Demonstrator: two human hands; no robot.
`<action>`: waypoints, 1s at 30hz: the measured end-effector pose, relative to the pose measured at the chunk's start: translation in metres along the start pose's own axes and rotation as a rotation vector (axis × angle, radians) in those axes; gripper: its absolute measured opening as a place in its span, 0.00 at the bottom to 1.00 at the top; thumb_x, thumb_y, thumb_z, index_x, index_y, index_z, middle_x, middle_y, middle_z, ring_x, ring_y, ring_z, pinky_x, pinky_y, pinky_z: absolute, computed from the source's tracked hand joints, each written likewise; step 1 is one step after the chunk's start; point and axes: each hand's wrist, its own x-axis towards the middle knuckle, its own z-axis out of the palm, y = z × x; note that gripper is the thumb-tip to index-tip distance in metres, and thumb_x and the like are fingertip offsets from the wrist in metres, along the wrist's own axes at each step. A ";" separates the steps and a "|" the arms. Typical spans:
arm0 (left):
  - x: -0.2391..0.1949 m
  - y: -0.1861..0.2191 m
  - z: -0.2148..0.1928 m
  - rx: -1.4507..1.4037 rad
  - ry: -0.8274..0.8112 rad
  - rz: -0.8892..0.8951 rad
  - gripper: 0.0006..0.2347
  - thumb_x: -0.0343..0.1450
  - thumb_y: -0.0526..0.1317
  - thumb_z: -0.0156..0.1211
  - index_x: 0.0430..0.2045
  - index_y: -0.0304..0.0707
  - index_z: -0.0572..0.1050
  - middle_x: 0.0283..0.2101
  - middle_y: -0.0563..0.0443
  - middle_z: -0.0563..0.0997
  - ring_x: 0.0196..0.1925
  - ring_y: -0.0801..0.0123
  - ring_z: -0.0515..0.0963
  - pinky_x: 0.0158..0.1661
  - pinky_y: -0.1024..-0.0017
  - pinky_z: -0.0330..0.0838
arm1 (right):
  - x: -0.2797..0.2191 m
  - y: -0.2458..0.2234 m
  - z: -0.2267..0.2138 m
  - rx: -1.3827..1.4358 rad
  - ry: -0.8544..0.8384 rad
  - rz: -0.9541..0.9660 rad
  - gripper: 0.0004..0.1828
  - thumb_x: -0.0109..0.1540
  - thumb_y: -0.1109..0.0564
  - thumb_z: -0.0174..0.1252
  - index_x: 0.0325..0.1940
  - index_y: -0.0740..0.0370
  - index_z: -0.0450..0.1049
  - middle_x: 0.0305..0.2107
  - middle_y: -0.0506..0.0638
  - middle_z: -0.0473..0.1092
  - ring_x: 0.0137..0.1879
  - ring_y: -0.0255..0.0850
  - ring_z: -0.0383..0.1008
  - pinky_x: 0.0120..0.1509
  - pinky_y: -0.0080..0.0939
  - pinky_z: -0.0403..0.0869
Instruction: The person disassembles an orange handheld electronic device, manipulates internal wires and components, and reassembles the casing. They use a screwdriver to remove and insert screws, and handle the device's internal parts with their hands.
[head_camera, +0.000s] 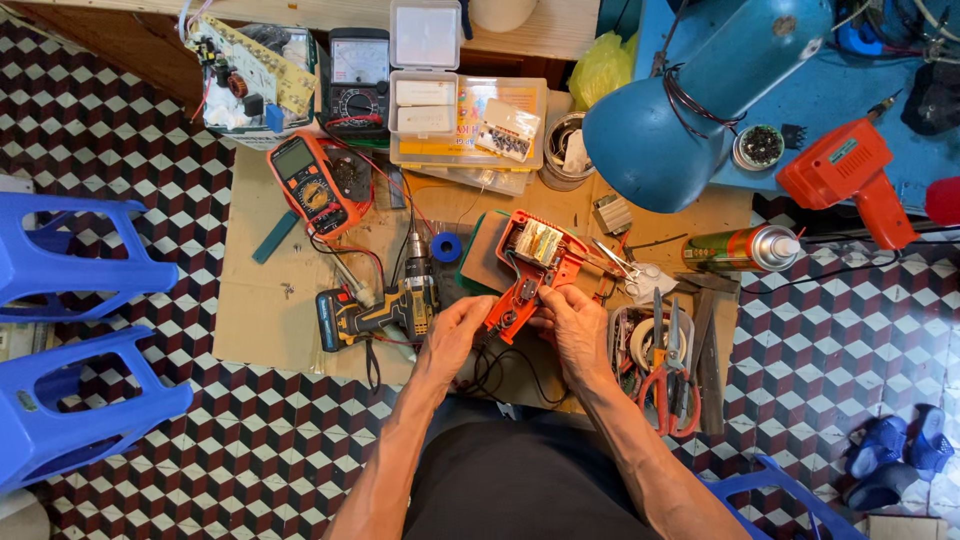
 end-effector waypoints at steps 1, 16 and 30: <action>-0.006 -0.003 0.000 -0.004 -0.007 -0.009 0.21 0.74 0.51 0.53 0.51 0.35 0.80 0.47 0.51 0.83 0.50 0.73 0.78 0.53 0.73 0.68 | 0.000 0.001 -0.001 0.019 -0.010 -0.004 0.13 0.63 0.48 0.59 0.35 0.60 0.75 0.25 0.45 0.75 0.29 0.29 0.74 0.33 0.28 0.68; -0.022 -0.033 0.005 -0.038 0.060 0.030 0.20 0.73 0.50 0.56 0.53 0.34 0.78 0.43 0.51 0.82 0.45 0.75 0.76 0.47 0.77 0.69 | 0.004 0.003 -0.012 0.107 -0.213 0.018 0.14 0.63 0.52 0.62 0.41 0.66 0.72 0.32 0.54 0.77 0.31 0.33 0.75 0.35 0.29 0.72; -0.033 -0.044 0.008 -0.081 0.081 0.098 0.18 0.71 0.48 0.61 0.47 0.30 0.80 0.38 0.50 0.86 0.39 0.78 0.79 0.40 0.78 0.72 | 0.003 0.025 -0.004 -0.086 -0.261 0.054 0.16 0.60 0.52 0.66 0.46 0.65 0.76 0.38 0.51 0.78 0.38 0.32 0.77 0.43 0.31 0.76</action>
